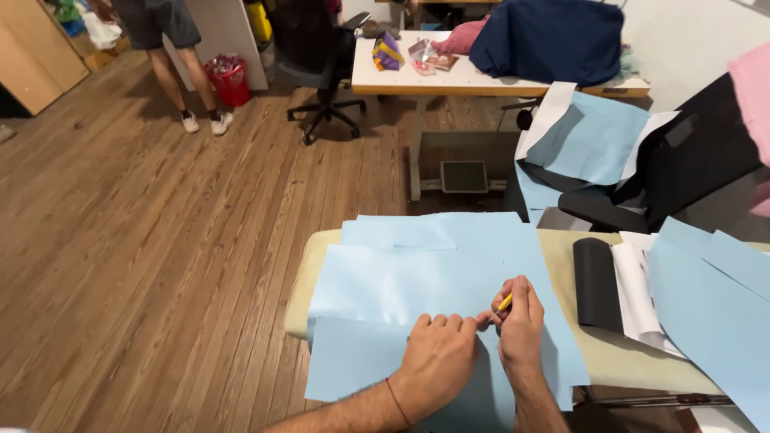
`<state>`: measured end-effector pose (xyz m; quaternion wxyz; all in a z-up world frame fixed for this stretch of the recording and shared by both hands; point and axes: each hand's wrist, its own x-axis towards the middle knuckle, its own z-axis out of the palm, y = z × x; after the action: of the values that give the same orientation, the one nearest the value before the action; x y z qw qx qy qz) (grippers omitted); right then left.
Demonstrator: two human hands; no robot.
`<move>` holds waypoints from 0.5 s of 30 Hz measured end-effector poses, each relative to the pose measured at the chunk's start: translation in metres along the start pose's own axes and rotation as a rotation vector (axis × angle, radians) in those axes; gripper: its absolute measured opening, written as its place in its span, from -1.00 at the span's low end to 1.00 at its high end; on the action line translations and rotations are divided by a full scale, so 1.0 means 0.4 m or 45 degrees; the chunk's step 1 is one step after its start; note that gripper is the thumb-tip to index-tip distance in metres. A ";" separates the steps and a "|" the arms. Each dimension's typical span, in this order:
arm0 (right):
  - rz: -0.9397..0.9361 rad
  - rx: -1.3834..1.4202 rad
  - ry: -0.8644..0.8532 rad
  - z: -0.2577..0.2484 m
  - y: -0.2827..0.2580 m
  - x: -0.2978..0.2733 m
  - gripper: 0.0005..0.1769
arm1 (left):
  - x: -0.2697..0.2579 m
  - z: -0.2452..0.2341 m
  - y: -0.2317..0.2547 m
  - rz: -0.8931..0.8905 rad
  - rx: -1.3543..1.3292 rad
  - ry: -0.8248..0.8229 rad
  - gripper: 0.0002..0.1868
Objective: Marking and preparing blue leather sheets for assembly using a small hand tool
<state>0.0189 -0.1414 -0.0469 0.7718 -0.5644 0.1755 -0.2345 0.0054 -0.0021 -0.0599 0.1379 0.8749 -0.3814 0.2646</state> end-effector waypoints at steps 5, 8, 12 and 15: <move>0.036 -0.031 0.027 -0.016 0.008 0.016 -0.58 | 0.016 -0.002 -0.032 -0.192 -0.410 -0.173 -0.80; 0.145 -0.074 -0.031 -0.010 -0.027 0.011 -0.71 | 0.025 -0.033 -0.051 -0.321 -0.621 -0.301 -0.80; 0.146 0.064 -0.063 -0.037 -0.024 0.013 -0.85 | 0.020 -0.043 -0.062 -0.369 -0.778 -0.293 -0.86; 0.069 0.056 -0.081 -0.048 -0.045 -0.013 -0.88 | 0.026 -0.045 -0.063 -0.421 -0.800 -0.310 -0.84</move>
<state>0.0015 -0.1580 -0.0356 0.7952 -0.5495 0.1611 -0.1992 0.0235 0.0167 -0.0403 0.3939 0.8648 -0.3113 0.0028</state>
